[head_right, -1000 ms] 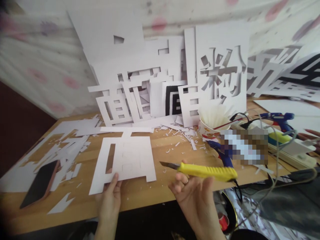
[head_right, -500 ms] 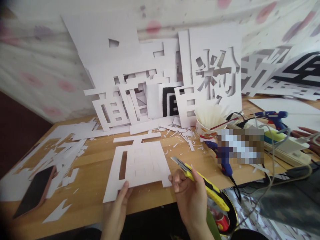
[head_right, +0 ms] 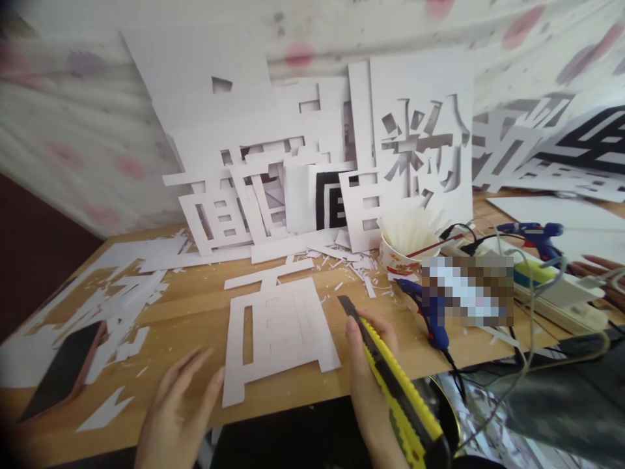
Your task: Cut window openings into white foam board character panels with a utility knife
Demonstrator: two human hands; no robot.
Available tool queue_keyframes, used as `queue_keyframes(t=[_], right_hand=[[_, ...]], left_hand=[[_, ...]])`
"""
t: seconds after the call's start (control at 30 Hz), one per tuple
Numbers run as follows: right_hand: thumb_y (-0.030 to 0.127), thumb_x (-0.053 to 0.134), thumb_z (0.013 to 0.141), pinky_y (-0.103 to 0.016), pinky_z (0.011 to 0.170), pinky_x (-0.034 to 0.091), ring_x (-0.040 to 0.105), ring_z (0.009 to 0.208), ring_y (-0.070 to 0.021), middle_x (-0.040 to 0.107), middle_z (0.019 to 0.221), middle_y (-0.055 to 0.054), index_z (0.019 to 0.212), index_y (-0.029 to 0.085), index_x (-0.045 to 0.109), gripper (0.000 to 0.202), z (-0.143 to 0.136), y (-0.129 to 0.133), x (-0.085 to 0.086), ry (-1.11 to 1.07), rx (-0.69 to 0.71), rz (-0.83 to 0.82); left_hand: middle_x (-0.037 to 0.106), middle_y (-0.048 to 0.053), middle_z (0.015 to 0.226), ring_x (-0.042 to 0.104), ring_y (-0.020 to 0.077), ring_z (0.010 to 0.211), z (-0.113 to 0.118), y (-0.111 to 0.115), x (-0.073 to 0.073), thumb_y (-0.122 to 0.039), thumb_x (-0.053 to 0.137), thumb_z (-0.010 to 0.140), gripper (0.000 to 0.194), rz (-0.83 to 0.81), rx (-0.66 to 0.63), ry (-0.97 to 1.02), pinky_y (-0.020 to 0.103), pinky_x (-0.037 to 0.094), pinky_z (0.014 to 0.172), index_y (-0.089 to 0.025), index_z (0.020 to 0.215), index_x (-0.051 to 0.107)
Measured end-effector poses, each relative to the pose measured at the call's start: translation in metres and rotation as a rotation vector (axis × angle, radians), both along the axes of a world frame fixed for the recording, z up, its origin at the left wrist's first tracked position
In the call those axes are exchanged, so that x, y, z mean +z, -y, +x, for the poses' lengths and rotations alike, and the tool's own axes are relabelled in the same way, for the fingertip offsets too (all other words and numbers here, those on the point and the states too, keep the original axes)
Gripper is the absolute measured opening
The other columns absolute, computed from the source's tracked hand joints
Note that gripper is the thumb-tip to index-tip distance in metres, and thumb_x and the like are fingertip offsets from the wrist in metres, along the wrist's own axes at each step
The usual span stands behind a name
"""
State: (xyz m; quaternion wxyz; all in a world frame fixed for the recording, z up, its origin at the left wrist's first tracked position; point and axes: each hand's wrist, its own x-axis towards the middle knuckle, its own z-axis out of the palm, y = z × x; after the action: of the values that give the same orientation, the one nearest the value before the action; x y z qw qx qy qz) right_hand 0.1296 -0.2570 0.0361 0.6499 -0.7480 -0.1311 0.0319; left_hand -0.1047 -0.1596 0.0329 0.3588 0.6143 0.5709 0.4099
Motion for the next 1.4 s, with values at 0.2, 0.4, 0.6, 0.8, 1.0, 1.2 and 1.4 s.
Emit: queue_keyframes(t=[0.2,0.4,0.6,0.8,1.0,1.2,1.4], right_hand=[[0.046,0.069,0.085,-0.039,0.088,0.049,0.063,0.093,-0.0233,0.071,0.099,-0.006,0.103,0.023,0.069,0.030,-0.011,-0.008,-0.023,0.117,0.155,0.007],[0.043,0.065,0.088,-0.045,0.095,0.053,0.068,0.098,-0.0258,0.075,0.097,-0.008,0.108,0.024,0.072,0.028,-0.011,-0.009,-0.049,0.239,0.302,-0.067],[0.053,0.063,0.086,-0.047,0.093,0.057,0.071,0.100,-0.0297,0.077,0.101,-0.011,0.103,0.022,0.074,0.037,-0.009,-0.011,-0.069,0.210,0.315,-0.191],[0.041,0.062,0.091,-0.040,0.088,0.057,0.073,0.092,-0.0244,0.077,0.098,-0.007,0.109,0.024,0.069,0.026,-0.010,-0.005,-0.062,0.220,0.367,-0.199],[0.042,0.058,0.093,-0.043,0.097,0.051,0.069,0.105,-0.0258,0.076,0.093,-0.006,0.108,0.025,0.066,0.024,-0.022,-0.005,-0.046,0.224,0.256,-0.234],[0.049,0.055,0.092,-0.037,0.073,0.051,0.061,0.070,-0.0192,0.062,0.071,0.000,0.094,0.024,0.067,0.028,-0.008,-0.024,-0.021,0.207,0.301,-0.241],[0.046,0.064,0.087,-0.037,0.077,0.053,0.064,0.083,-0.0213,0.070,0.090,-0.004,0.098,0.024,0.068,0.025,0.008,-0.070,-0.021,0.234,0.343,-0.377]], left_hand=[[0.063,0.003,0.056,0.068,0.0240,0.078,0.054,-0.042,0.040,-0.049,0.067,0.085,0.046,0.166,-0.195,0.082,0.038,0.049,0.100,-0.026,0.046,0.063],[0.077,0.007,0.096,0.069,0.0226,0.091,0.137,-0.126,0.033,-0.024,0.059,0.090,0.018,0.367,-0.416,-0.267,0.034,0.050,0.084,-0.020,0.087,0.076],[0.073,0.016,0.091,0.065,0.0256,0.088,0.205,-0.159,-0.004,-0.029,0.043,0.100,0.039,0.355,-0.480,-0.605,0.038,0.047,0.085,-0.012,0.083,0.074],[0.069,0.014,0.099,0.060,0.0266,0.101,0.234,-0.146,-0.025,-0.043,0.061,0.093,0.031,0.509,-0.748,-0.581,0.039,0.045,0.093,-0.015,0.092,0.074],[0.061,0.009,0.108,0.055,0.0245,0.104,0.232,-0.151,-0.044,-0.037,0.075,0.082,0.019,0.543,-0.931,-0.415,0.039,0.046,0.094,-0.020,0.090,0.073],[0.061,0.012,0.111,0.055,0.0263,0.104,0.235,-0.154,-0.043,-0.028,0.066,0.087,0.018,0.484,-0.902,-0.467,0.040,0.044,0.094,-0.017,0.100,0.070],[0.061,0.015,0.112,0.055,0.0291,0.106,0.238,-0.157,-0.039,-0.042,0.063,0.092,0.030,0.509,-0.954,-0.562,0.041,0.042,0.091,-0.015,0.104,0.069]])
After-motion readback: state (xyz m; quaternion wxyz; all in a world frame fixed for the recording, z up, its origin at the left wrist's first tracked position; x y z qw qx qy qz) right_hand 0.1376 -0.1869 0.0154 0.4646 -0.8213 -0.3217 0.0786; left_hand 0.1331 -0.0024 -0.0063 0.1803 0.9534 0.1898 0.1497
